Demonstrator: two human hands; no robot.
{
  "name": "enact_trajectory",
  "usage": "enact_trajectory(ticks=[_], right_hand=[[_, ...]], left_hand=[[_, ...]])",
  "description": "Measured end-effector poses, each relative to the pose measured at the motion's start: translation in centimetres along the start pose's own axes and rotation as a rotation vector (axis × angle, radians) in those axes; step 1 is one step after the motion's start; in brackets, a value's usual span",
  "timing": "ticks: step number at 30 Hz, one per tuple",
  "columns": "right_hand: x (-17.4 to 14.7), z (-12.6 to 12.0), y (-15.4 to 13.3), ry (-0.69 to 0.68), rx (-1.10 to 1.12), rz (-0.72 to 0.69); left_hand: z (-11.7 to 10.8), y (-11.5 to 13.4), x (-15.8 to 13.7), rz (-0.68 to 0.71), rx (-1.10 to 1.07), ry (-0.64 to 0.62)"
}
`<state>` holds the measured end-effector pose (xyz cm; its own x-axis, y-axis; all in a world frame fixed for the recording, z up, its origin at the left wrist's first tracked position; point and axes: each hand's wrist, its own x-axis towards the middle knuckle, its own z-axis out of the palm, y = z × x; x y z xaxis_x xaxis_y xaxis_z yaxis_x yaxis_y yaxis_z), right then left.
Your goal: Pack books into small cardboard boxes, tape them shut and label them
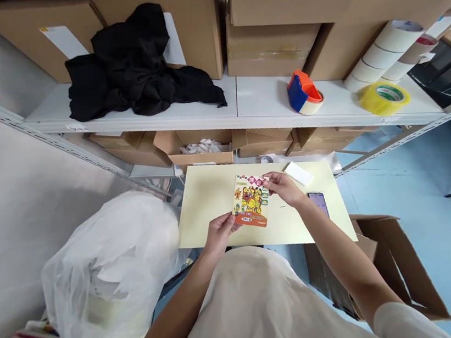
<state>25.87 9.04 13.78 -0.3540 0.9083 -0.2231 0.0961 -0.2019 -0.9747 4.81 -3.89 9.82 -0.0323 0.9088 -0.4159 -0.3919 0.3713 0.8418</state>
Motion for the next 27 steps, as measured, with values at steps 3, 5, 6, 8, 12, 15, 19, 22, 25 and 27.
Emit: enact_trajectory(ticks=[3,5,6,8,12,15,19,22,25,27], right_hand=[[0.1,0.4,0.6,0.081,0.038,0.030],[0.1,0.5,0.9,0.086,0.050,0.046],[0.1,0.6,1.0,0.085,0.054,0.049],[0.1,0.8,1.2,0.092,0.050,0.055],[0.1,1.4,1.8,0.135,0.034,0.087],[-0.4,2.2,2.4,0.136,0.104,0.112],[-2.2,4.1,3.8,0.042,0.111,0.162],[-3.1,5.9,5.5,-0.001,0.101,0.175],[-2.7,7.4,7.1,0.045,0.159,0.224],[-1.8,8.3,8.0,0.058,0.195,0.257]], left_hand=[[0.3,-0.1,0.2,-0.001,0.038,0.024],[0.3,-0.2,0.2,0.009,0.083,0.046],[0.2,-0.2,0.2,0.015,0.111,0.050],[0.1,-0.2,0.2,0.022,0.171,0.055],[-0.3,-0.4,0.2,0.012,0.228,0.089],[-0.4,-0.5,0.2,0.009,0.162,0.123],[-1.1,-0.7,0.2,0.003,0.078,0.149],[-2.1,-1.2,0.6,-0.013,0.107,0.179],[-3.8,-1.9,1.7,-0.016,0.222,0.216],[-5.1,-2.3,2.7,0.017,0.324,0.247]])
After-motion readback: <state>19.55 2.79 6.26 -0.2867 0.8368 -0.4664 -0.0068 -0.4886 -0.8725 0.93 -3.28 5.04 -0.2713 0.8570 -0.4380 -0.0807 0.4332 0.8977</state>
